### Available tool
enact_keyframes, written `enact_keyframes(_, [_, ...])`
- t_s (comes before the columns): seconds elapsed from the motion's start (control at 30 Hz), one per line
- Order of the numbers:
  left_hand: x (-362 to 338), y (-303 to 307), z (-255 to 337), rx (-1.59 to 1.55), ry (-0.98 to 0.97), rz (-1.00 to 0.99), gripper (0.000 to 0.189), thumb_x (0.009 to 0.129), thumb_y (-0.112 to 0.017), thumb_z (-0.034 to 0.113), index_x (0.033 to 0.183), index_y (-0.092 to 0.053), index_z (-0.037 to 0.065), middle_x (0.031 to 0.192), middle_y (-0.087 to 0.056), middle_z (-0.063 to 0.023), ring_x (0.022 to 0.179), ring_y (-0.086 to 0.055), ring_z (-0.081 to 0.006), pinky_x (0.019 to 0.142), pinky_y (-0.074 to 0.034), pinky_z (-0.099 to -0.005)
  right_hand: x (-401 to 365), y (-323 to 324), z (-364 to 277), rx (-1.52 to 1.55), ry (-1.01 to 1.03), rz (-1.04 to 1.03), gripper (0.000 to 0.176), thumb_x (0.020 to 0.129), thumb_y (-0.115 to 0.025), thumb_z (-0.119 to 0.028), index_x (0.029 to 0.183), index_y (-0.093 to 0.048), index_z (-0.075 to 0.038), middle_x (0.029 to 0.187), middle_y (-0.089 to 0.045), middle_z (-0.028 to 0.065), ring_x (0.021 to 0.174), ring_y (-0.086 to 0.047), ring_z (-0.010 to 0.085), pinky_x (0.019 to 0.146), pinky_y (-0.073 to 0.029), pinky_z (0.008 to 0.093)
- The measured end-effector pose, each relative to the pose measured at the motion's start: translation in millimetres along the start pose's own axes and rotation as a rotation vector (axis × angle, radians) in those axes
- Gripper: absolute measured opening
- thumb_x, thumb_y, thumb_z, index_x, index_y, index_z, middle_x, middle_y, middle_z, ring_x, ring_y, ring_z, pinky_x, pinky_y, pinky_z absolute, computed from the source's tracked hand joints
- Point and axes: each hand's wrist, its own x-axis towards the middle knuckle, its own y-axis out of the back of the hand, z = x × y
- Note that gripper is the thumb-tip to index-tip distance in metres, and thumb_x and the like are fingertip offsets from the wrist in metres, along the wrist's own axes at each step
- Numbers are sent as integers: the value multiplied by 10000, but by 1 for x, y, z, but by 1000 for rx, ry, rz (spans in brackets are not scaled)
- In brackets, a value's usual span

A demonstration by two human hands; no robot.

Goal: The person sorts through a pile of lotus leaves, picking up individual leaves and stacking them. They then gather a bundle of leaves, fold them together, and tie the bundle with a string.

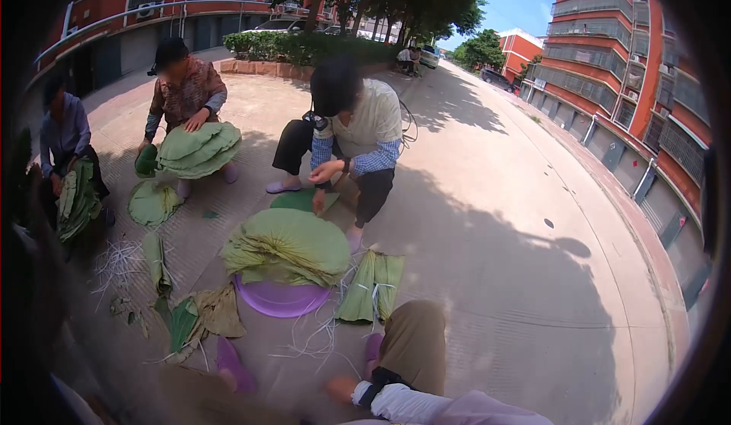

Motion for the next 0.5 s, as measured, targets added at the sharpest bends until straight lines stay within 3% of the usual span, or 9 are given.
enact_keyframes(0.17, [0,-5,-6,-13,-23,1,364,960,-511,298,1242,-515,69,1279,-509,-132,1231,-434,-318,1026,-362,-442,3,38,4,-32,-75,-71,382,863,-553,-214,1195,-650,-51,1133,-675,215,1079,-635,383,950,-485,442])
enact_keyframes(0.23, [1,-6,-8,-18,-25,6,370,961,-513,303,1250,-514,72,1289,-508,-131,1239,-431,-321,1030,-360,-446,-3,18,-15,42,-111,-145,387,865,-549,-213,1199,-646,-44,1140,-672,222,1090,-630,386,958,-480,443])
enact_keyframes(0.3, [4,-6,-10,-32,-27,-8,375,963,-514,309,1258,-513,76,1298,-507,-130,1246,-428,-324,1034,-358,-449,11,-9,4,151,-106,-68,376,857,-548,-195,1184,-652,-44,1138,-668,227,1091,-623,398,948,-481,456])
enact_keyframes(0.33, [5,-7,-12,-41,-26,-5,378,964,-514,312,1261,-512,78,1302,-506,-129,1250,-427,-325,1036,-357,-451,14,-14,11,64,-55,-57,380,882,-580,-258,1204,-642,-65,1093,-689,198,1012,-652,396,893,-506,459])
enact_keyframes(0.5, [5,-9,-13,-44,-59,-7,393,967,-517,326,1280,-510,88,1325,-504,-126,1269,-419,-332,1047,-352,-460,5,-4,1,-16,-90,-83,390,864,-591,-259,1200,-647,-70,1109,-688,190,1032,-651,381,914,-502,451])
